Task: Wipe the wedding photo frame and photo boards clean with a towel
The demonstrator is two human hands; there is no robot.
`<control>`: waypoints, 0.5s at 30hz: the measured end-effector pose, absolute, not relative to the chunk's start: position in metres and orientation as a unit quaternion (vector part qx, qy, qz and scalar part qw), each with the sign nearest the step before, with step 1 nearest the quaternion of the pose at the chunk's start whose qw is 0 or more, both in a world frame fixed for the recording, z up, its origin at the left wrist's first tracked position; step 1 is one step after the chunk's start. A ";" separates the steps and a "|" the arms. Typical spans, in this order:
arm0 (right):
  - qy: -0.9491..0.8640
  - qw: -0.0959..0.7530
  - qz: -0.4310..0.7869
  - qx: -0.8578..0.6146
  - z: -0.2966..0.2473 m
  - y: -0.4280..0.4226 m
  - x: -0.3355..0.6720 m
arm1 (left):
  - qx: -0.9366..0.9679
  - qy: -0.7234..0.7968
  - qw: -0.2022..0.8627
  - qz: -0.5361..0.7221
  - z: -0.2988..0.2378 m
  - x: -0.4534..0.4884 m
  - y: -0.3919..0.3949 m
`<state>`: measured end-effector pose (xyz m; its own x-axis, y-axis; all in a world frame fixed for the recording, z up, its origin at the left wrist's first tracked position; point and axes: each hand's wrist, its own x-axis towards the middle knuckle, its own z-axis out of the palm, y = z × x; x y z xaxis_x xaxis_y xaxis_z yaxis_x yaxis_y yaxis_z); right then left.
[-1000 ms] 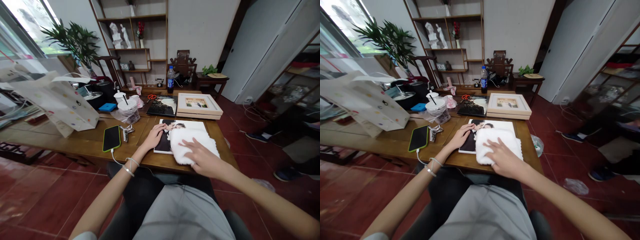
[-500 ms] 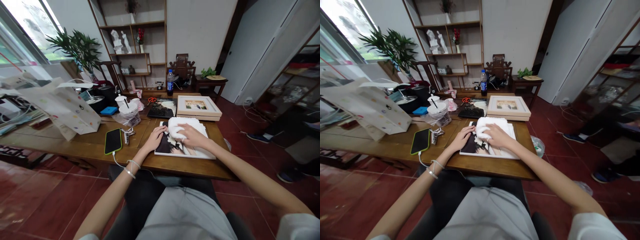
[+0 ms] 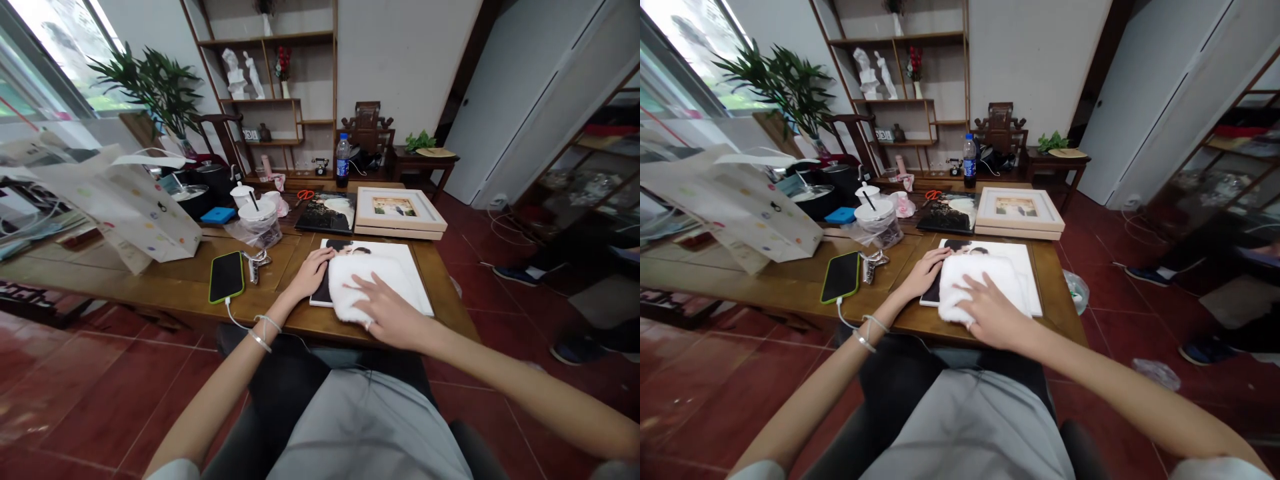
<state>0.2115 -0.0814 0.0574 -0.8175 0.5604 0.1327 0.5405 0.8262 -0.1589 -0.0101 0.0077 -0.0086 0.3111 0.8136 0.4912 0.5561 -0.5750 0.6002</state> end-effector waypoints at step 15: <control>-0.914 0.106 -0.006 -0.391 0.053 -0.030 0.195 | 0.788 0.422 0.165 0.417 -0.013 -0.010 0.009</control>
<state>0.1952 -0.0299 0.0525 -0.6710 0.7142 0.1990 0.7167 0.6936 -0.0726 -0.0103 0.0086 -0.0133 0.2954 0.8027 0.5180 0.5274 -0.5891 0.6122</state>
